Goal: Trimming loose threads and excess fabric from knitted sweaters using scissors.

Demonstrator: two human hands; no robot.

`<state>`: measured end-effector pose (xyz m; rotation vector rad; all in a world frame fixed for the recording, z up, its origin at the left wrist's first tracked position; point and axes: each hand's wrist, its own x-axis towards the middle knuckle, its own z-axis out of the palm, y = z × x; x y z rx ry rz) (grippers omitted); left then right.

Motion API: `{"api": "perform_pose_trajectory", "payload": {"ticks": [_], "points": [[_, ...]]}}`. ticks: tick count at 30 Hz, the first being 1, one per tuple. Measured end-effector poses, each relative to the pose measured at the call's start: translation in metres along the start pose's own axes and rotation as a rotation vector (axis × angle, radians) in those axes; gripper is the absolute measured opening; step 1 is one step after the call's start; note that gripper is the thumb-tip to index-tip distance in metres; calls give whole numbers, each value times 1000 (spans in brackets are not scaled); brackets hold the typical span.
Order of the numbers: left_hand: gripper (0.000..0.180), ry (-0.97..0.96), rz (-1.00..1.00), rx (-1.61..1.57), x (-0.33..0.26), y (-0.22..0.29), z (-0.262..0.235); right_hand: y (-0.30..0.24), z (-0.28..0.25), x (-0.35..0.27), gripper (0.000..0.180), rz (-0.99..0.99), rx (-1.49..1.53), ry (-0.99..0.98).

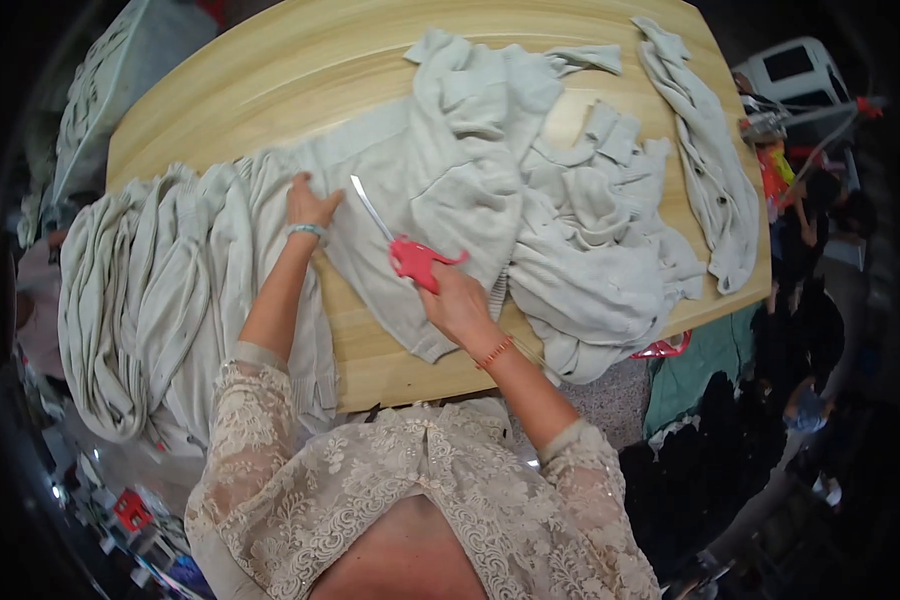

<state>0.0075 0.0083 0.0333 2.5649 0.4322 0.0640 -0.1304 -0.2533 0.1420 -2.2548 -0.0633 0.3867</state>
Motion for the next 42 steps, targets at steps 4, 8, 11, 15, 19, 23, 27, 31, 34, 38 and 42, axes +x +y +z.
{"api": "perform_pose_trajectory", "payload": {"ticks": [4,8,11,15,19,23,27,31,34,38,42], "points": [[52,190,18,-89,7,-13,14,-6,9,60,24,-29,40,41],[51,-31,-67,-208,12,37,35,63,-14,90,25,95,13,237],[47,63,-97,-533,37,29,55,76,-38,98,25,87,-9,309],[45,-257,-405,-1866,58,34,48,97,-58,103,21,80,8,305],[43,-153,-482,-1484,50,31,39,70,-67,62,30,102,-108,171],[43,-234,-378,-1063,71,-23,30,22,-46,11,24,58,-509,117],[37,-610,-474,-2020,75,-9,23,43,-31,-25,26,-1,-549,245],[45,-6,-350,-1106,72,-10,20,47,-25,-36,31,79,-238,140],[62,406,291,-395,39,1,19,43,-33,-34,32,88,-194,76],[70,100,560,64,-31,26,19,44,-36,-24,33,-189,-310,183],[71,-36,527,233,-49,-9,33,33,-21,-11,29,-106,-282,-19]]}}
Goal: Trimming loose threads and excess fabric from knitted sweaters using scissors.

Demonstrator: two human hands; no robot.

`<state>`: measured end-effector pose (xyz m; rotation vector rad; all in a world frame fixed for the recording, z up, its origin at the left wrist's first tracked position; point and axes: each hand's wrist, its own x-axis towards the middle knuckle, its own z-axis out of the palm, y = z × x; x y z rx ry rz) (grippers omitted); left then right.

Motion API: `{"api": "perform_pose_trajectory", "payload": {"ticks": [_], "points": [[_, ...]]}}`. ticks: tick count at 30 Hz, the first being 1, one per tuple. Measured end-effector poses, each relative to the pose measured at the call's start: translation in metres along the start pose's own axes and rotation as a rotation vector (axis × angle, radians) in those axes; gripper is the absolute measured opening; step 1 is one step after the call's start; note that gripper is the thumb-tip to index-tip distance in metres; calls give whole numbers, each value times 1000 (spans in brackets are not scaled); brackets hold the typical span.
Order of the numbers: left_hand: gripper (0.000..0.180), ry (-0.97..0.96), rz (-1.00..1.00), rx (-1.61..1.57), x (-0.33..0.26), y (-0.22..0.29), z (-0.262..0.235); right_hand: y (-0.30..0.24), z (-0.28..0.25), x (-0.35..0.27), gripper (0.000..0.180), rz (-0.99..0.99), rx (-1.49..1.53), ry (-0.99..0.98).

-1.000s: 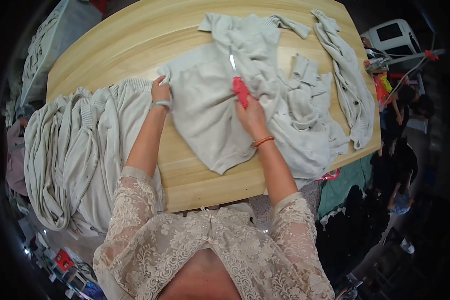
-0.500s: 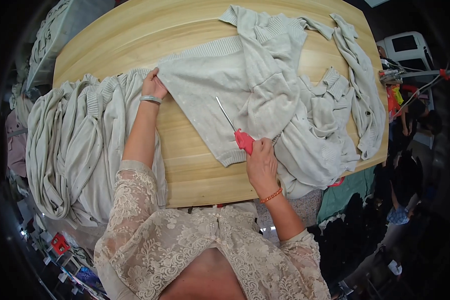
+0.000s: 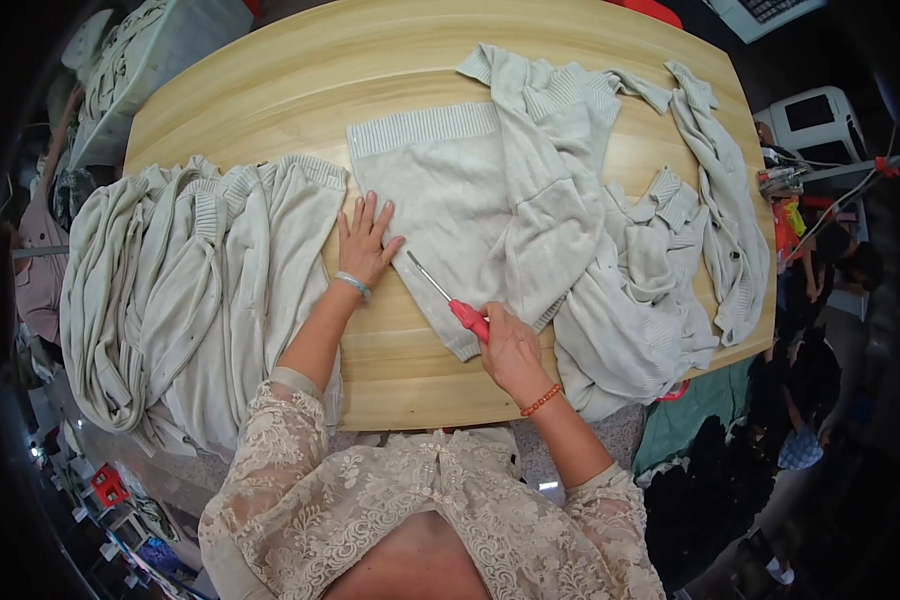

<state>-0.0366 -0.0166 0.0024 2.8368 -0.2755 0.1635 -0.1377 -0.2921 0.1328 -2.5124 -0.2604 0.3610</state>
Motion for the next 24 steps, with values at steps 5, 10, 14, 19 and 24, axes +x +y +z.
{"api": "perform_pose_trajectory", "payload": {"ticks": [5,10,14,19,24], "points": [[68,4,12,-53,1,6,-1,-18,7,43,21,13,-64,-67],[70,-19,-8,-89,-3,3,0,-39,16,125,22,-1,-111,-41],[70,-36,-11,-101,0,8,-2,-48,18,176,23,-67,-106,-6],[69,-38,-34,-119,-2,3,-4,-54,12,170,25,-158,-139,-145],[68,-39,-19,-96,1,1,-5,-58,1,155,23,-134,-153,-192]]}}
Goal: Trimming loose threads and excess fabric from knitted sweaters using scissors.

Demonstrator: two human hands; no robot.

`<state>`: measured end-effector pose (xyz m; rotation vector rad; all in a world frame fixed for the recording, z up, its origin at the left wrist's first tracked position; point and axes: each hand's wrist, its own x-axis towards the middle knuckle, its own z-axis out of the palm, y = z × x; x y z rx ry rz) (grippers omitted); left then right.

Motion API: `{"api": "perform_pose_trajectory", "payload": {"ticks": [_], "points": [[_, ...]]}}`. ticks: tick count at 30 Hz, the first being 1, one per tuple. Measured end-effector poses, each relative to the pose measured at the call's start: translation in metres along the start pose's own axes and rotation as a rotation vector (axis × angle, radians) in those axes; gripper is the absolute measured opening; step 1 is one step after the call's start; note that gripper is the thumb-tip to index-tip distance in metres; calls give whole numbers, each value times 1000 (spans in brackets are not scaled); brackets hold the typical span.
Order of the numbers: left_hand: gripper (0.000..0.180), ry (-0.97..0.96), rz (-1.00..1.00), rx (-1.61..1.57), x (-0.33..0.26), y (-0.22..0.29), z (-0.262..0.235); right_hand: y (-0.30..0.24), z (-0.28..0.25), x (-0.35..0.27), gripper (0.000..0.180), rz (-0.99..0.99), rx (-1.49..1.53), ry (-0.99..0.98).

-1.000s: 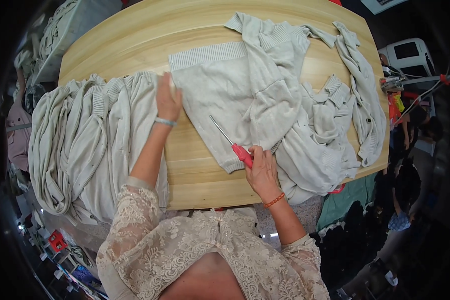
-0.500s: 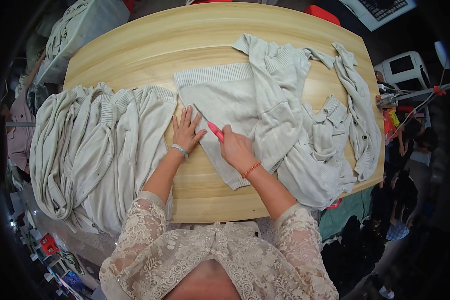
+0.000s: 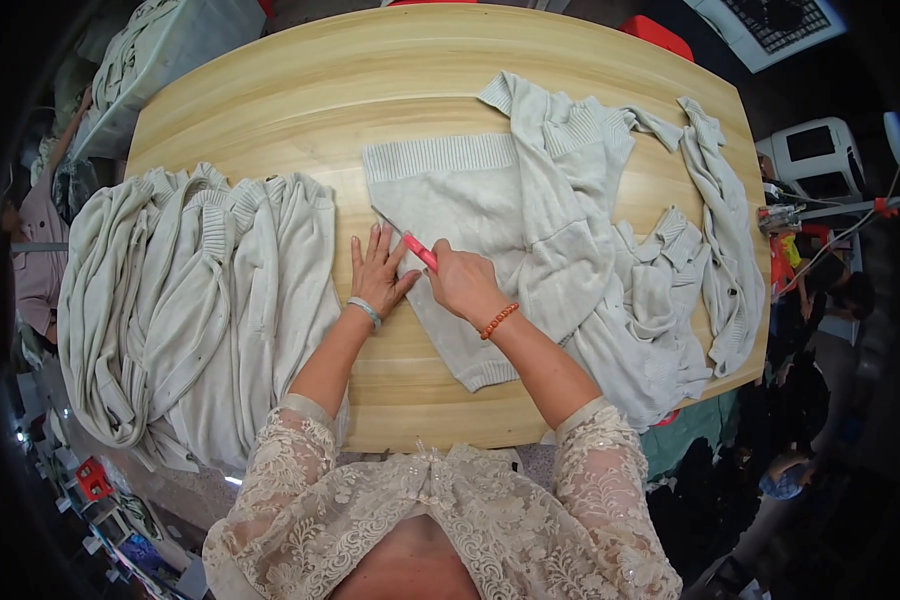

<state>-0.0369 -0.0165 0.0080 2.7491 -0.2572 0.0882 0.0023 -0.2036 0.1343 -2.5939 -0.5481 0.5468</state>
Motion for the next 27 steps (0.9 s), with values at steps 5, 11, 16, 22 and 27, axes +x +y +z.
{"api": "perform_pose_trajectory", "payload": {"ticks": [5,11,16,22,27], "points": [[66,44,0,-122,4,-2,-1,8,-1,0,26,113,98,13],[69,221,-54,-83,63,-26,-12,22,1,-11,27,137,138,12],[78,25,-92,182,85,-45,3,13,-6,8,26,150,62,-48],[73,32,-61,188,90,-47,6,21,-16,13,27,101,3,-114],[67,34,-74,212,89,-49,7,22,-19,-50,29,118,23,-219]]}}
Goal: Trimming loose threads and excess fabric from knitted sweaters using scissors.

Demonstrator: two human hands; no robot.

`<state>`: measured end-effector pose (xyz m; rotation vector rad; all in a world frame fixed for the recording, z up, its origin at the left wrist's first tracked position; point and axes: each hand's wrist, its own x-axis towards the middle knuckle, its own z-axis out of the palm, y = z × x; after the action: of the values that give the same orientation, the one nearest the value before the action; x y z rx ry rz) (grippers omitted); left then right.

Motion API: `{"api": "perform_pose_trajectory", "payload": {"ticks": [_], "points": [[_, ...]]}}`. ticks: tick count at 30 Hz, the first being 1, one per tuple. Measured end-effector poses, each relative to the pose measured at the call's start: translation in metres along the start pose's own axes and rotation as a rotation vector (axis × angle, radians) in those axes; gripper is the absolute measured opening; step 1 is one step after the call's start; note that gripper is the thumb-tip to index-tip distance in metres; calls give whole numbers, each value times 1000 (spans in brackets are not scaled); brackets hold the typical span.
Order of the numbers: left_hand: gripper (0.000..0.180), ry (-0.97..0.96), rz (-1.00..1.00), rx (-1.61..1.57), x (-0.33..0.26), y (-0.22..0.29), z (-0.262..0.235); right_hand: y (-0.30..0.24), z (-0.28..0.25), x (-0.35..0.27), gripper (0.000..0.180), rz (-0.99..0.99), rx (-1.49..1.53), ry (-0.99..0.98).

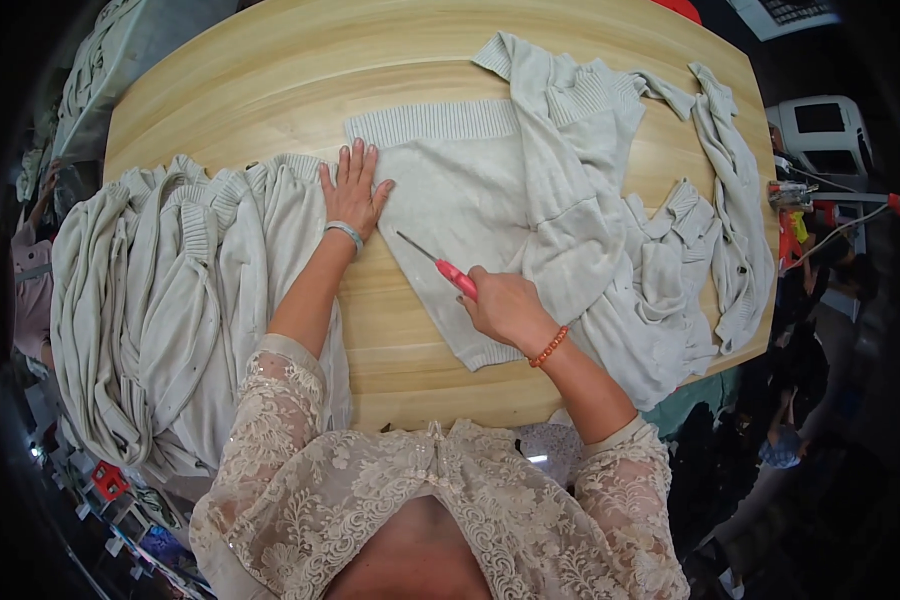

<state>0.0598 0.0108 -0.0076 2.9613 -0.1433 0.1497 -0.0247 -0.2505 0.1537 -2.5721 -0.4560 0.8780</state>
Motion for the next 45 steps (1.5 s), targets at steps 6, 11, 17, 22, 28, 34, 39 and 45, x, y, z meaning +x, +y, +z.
{"api": "perform_pose_trajectory", "payload": {"ticks": [6,11,17,22,28,34,39,45], "points": [[67,21,25,-1,0,2,3,-14,3,-13,27,49,19,62],[66,43,31,-8,-7,-7,1,-14,29,-39,24,49,117,152],[69,32,263,-267,-66,40,-26,-3,44,-67,23,100,82,311],[74,-61,202,-297,-125,66,-23,-5,44,-93,21,120,-36,166],[75,-85,262,-247,-133,63,-19,-11,58,-147,27,208,-49,-45],[74,-109,253,-216,-140,62,-16,-22,65,-126,24,111,-34,138],[72,-67,250,-175,-131,63,-20,7,82,-145,19,102,44,141],[67,8,299,-231,-168,100,-41,39,96,-189,21,127,109,302]]}}
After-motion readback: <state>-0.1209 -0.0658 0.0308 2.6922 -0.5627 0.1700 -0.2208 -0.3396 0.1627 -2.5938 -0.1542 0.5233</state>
